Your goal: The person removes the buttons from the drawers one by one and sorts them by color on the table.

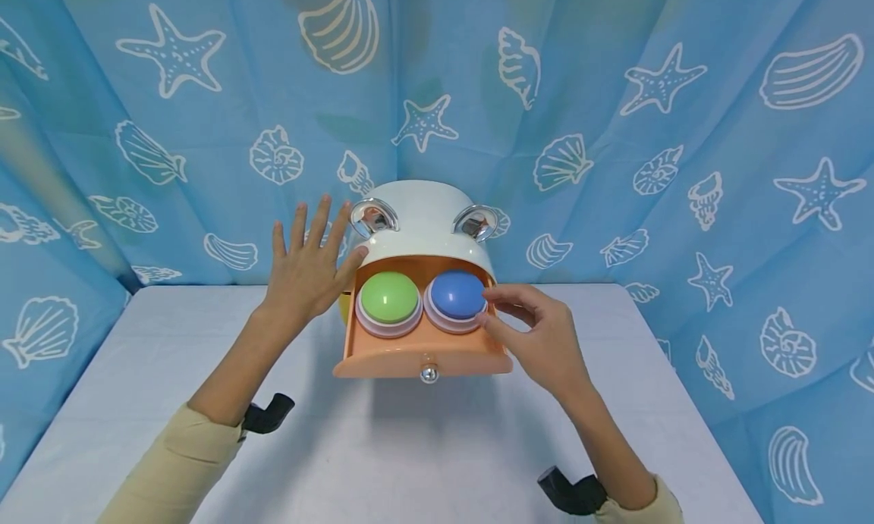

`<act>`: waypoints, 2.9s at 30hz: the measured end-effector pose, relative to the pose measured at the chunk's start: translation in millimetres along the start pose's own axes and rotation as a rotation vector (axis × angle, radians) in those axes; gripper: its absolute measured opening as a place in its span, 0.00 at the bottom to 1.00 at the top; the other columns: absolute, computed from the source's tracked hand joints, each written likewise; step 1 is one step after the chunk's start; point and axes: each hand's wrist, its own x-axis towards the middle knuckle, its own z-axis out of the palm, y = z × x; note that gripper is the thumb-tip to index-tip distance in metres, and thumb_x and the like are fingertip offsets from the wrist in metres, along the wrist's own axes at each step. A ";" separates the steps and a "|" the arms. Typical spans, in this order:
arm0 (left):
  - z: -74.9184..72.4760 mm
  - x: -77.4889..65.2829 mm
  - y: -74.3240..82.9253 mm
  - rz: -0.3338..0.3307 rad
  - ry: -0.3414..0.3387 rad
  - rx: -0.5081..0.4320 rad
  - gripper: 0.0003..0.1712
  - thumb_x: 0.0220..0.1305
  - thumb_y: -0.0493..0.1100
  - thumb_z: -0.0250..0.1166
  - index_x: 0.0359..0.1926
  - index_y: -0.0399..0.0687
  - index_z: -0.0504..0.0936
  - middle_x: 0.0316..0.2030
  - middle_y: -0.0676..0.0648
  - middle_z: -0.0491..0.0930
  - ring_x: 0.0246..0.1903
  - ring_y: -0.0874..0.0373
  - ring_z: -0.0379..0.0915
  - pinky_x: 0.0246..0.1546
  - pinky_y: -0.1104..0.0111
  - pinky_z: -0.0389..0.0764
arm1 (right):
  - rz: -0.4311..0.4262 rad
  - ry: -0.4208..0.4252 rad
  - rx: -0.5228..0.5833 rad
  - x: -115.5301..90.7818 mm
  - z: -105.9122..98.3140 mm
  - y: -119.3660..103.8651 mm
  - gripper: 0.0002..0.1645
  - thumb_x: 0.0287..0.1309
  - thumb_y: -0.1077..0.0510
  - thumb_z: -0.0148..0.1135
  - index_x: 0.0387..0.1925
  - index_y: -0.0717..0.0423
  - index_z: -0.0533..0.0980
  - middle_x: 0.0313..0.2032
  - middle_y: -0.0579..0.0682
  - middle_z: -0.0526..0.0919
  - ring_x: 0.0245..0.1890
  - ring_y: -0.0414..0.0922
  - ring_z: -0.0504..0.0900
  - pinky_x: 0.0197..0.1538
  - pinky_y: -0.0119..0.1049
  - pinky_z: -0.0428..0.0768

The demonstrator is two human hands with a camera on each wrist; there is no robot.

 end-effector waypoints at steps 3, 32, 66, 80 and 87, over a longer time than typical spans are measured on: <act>0.1 -0.6 0.1 0.000 0.003 -0.010 0.43 0.76 0.65 0.41 0.81 0.53 0.39 0.79 0.41 0.33 0.75 0.38 0.21 0.68 0.38 0.27 | 0.042 -0.090 -0.041 12.2 -3.5 6.1 0.21 0.56 0.64 0.74 0.52 0.64 0.81 0.49 0.57 0.85 0.54 0.52 0.82 0.56 0.41 0.78; 0.3 -0.5 -0.9 0.008 0.012 -0.025 0.43 0.76 0.65 0.41 0.81 0.52 0.39 0.79 0.41 0.33 0.75 0.38 0.21 0.68 0.38 0.28 | 0.159 -0.273 -0.194 38.1 8.4 22.1 0.37 0.52 0.56 0.78 0.63 0.59 0.76 0.60 0.58 0.78 0.57 0.58 0.78 0.54 0.51 0.80; -1.3 -0.5 -1.9 0.010 -0.007 -0.036 0.42 0.77 0.65 0.40 0.81 0.53 0.37 0.79 0.41 0.31 0.75 0.37 0.22 0.68 0.39 0.27 | 0.102 -0.279 -0.293 33.3 5.5 21.5 0.42 0.48 0.52 0.80 0.64 0.59 0.75 0.61 0.57 0.77 0.58 0.57 0.75 0.49 0.51 0.82; 0.0 0.3 -1.7 0.012 0.003 -0.041 0.43 0.77 0.65 0.41 0.81 0.54 0.38 0.79 0.41 0.32 0.75 0.38 0.22 0.68 0.38 0.27 | 0.093 -0.269 -0.211 37.4 -31.9 7.5 0.41 0.49 0.55 0.79 0.65 0.58 0.74 0.62 0.56 0.77 0.62 0.57 0.74 0.54 0.54 0.78; 0.2 0.4 -1.8 0.013 0.004 -0.047 0.42 0.77 0.64 0.41 0.81 0.53 0.38 0.79 0.41 0.32 0.75 0.38 0.21 0.68 0.38 0.27 | 0.161 -0.262 -0.227 38.3 -59.2 15.7 0.41 0.52 0.53 0.78 0.66 0.58 0.73 0.64 0.59 0.74 0.62 0.60 0.73 0.52 0.56 0.79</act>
